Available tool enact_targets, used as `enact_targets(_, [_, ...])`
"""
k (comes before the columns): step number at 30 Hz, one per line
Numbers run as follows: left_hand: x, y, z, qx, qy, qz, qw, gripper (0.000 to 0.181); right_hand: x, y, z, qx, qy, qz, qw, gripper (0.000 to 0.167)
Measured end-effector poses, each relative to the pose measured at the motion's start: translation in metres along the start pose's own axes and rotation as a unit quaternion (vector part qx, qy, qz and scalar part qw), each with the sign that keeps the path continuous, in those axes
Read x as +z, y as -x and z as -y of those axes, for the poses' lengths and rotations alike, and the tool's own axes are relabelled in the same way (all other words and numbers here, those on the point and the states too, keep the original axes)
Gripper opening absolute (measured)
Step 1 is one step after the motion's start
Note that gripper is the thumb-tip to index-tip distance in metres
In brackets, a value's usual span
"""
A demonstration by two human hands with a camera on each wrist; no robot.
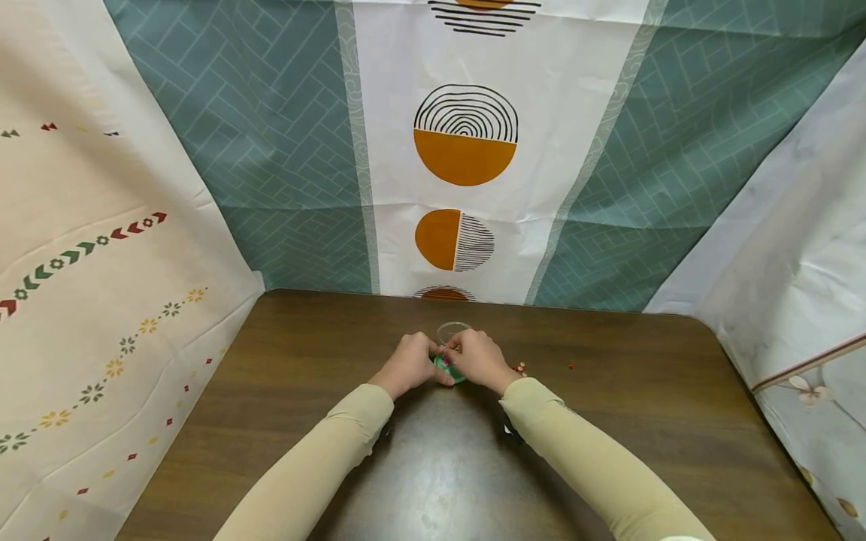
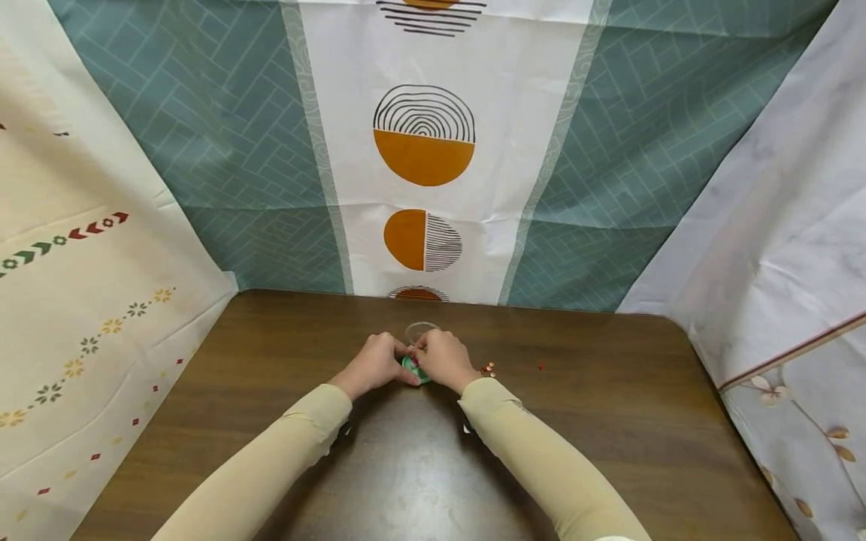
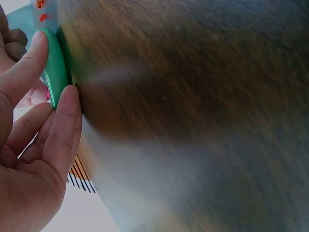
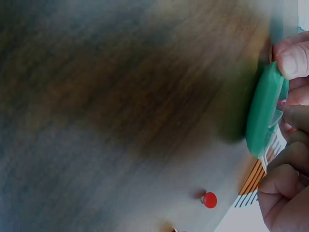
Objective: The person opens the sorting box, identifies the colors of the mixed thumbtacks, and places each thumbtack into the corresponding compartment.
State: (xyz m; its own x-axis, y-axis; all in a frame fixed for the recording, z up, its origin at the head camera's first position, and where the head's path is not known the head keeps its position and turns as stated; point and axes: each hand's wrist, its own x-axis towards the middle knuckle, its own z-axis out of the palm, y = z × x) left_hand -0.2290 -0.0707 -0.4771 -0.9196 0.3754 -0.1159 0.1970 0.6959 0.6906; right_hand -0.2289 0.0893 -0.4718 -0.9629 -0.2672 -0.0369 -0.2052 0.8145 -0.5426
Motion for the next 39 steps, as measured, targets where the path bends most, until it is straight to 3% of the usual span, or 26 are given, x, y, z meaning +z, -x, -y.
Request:
enact_targets(6, [0.0003, 0.0007, -0.0001, -0.006, 0.014, 0.002, 0.9999, 0.042, 0.0016, -0.0007, -0.0004, 0.009, -0.001, 0.004, 0.9999, 0.014])
enact_targets(18, [-0.0026, 0.001, -0.0018, 0.0, 0.01, -0.003, 0.9999, 0.042, 0.0008, -0.0009, 0.0049, 0.012, 0.067, -0.021, 0.9974, 0.011])
enact_targets(29, [0.0009, -0.0002, 0.0022, 0.006, 0.008, -0.002, 0.9999, 0.038, 0.0045, 0.0003, 0.0061, 0.036, 0.054, -0.09, 0.9938, 0.013])
enact_targets(39, [-0.0003, -0.0001, 0.0017, 0.007, 0.01, -0.003, 0.9999, 0.039, 0.0079, -0.0003, 0.0053, 0.063, 0.047, -0.101, 0.9918, 0.008])
